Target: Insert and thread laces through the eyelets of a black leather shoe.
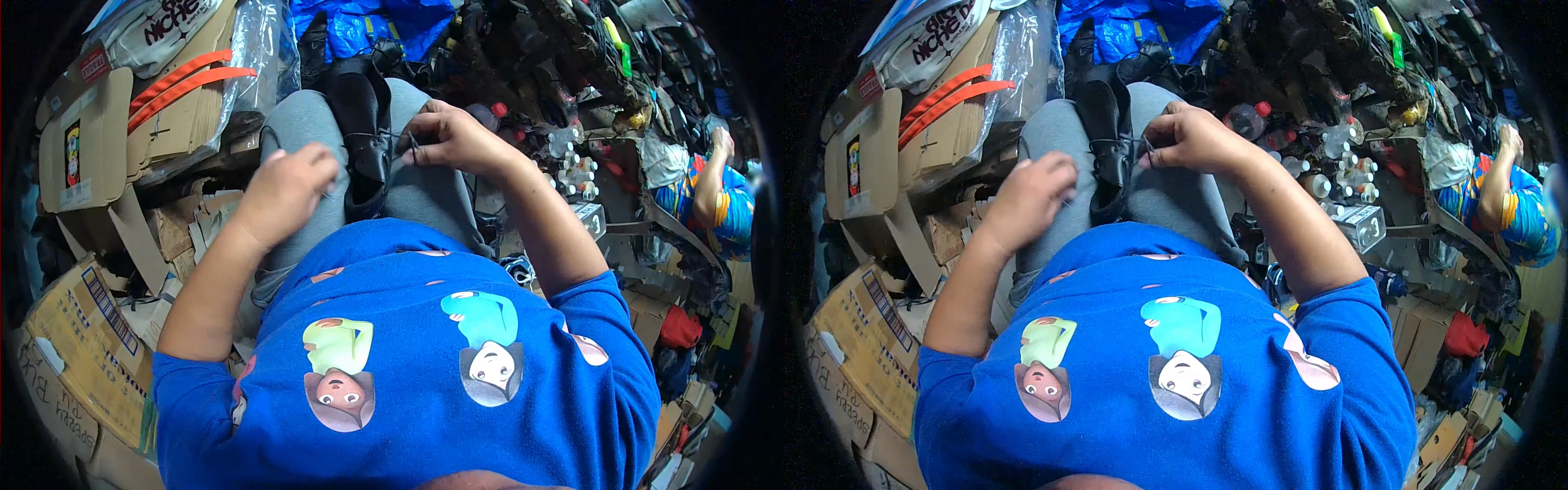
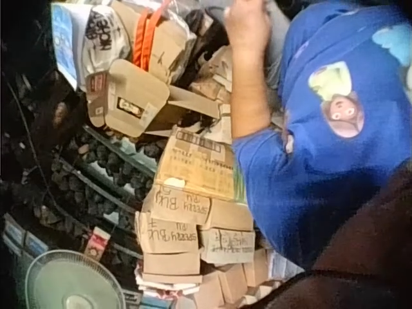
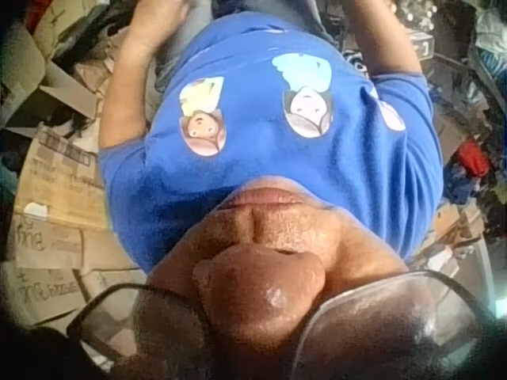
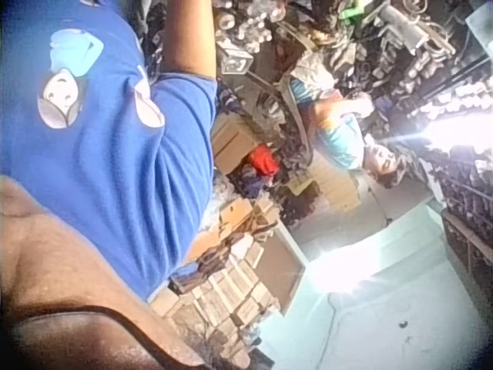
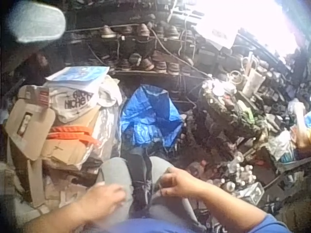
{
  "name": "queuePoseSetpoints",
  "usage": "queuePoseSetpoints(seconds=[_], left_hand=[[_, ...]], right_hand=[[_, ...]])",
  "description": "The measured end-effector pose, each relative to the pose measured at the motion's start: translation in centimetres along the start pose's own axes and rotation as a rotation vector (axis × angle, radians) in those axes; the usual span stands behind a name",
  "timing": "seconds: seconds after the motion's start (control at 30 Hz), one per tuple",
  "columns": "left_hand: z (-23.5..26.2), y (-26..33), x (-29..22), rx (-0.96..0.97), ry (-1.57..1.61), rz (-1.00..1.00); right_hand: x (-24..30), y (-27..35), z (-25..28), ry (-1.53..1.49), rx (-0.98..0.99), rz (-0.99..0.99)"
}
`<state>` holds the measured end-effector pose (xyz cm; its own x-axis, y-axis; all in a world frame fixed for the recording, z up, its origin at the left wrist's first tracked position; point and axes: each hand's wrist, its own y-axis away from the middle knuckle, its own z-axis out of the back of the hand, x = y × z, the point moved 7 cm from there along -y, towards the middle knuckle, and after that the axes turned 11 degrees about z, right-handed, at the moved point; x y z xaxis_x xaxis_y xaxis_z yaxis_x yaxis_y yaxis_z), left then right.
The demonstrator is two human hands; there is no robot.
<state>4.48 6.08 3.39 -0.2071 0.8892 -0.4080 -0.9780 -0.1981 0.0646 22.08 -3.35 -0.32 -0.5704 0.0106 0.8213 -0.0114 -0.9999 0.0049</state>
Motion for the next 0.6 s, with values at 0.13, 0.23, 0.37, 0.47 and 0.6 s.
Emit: queuePoseSetpoints(seconds=[0.13, 0.23, 0.37, 0.47, 0.6], left_hand=[[5.2, 1.6, 6.2, -0.128, 0.401, 0.465], [9.9, 3.5, 9.0, -0.235, 0.205, 0.483], [10.7, 3.7, 12.4, -0.538, 0.351, 0.538], [6.9, 1.5, 12.8, -0.441, 1.658, 0.342], [4.1, -1.9, 10.9, -0.272, 2.353, 0.136]], right_hand=[[-1.4, 0.8, 1.6, 0.074, -0.142, -0.061], [-7.2, 3.6, 5.4, 0.148, -0.597, -0.258], [-9.1, 4.2, 5.1, -1.181, -1.089, -0.262], [-5.4, 2.2, 4.1, -1.574, -0.816, 0.011], [-6.7, 3.2, 3.1, -0.709, -0.419, -0.094]])
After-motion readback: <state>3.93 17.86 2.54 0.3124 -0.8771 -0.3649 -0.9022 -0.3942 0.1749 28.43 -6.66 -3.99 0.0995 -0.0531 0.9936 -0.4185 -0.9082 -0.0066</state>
